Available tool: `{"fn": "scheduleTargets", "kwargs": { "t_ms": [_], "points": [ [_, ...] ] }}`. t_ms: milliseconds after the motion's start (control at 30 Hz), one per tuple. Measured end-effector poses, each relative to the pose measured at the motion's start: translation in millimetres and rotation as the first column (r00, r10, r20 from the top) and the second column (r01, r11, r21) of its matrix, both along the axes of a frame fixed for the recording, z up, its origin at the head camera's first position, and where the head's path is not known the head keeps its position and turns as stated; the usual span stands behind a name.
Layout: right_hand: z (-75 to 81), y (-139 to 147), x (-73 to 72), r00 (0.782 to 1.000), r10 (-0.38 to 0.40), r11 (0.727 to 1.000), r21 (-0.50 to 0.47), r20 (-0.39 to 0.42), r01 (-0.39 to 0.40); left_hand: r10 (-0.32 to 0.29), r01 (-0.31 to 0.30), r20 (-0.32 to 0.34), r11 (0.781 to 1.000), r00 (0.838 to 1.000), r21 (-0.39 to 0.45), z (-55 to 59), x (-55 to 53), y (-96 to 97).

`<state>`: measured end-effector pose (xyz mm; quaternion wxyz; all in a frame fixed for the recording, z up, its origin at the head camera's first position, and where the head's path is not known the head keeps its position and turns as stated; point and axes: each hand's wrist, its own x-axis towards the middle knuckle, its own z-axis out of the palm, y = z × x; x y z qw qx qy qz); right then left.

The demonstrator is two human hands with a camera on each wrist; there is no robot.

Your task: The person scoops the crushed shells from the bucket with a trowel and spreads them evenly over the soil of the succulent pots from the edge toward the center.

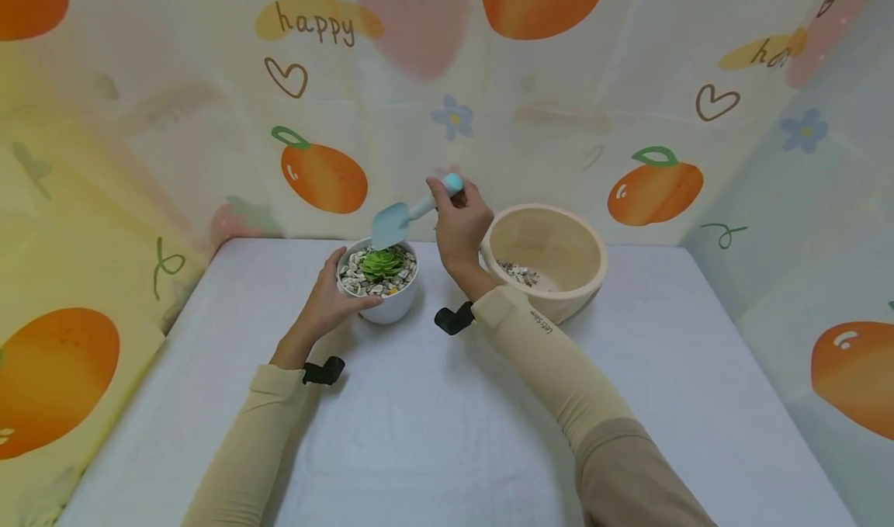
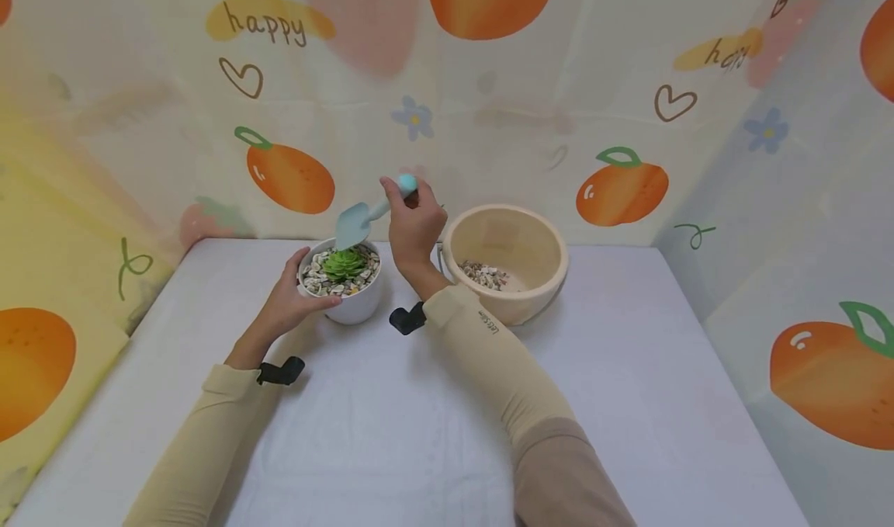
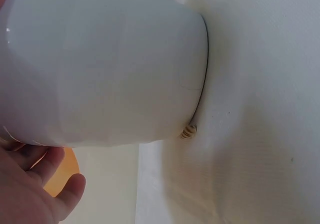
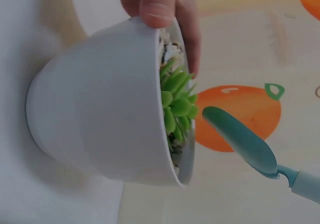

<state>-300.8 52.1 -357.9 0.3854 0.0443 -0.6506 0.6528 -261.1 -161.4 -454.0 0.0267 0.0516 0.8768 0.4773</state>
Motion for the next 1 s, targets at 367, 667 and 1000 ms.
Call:
{"fn": "scheduleTargets", "kwargs": {
  "t_ms": [367, 667, 1000],
  "points": [
    [18.7, 30, 1.3, 0.998, 0.035, 0.995, -0.093, 0.048, -0.031, 0.032, -0.031, -0.024, 0.999, 0.999, 0.026, -1.6, -3.6, -0.6],
    [32.2, 70, 0.4, 0.988, 0.087, 0.979, -0.193, 0.128, -0.061, 0.024, -0.021, -0.046, 0.998, 0.999, 0.065, -7.2, -8.4, -0.4],
    [49.7, 114, 5.6, 0.985, 0.127, 0.957, -0.275, 0.120, -0.090, 0.044, -0.043, -0.019, 0.998, 0.999, 0.050, -6.5, -13.8, 0.1]
  ]
}}
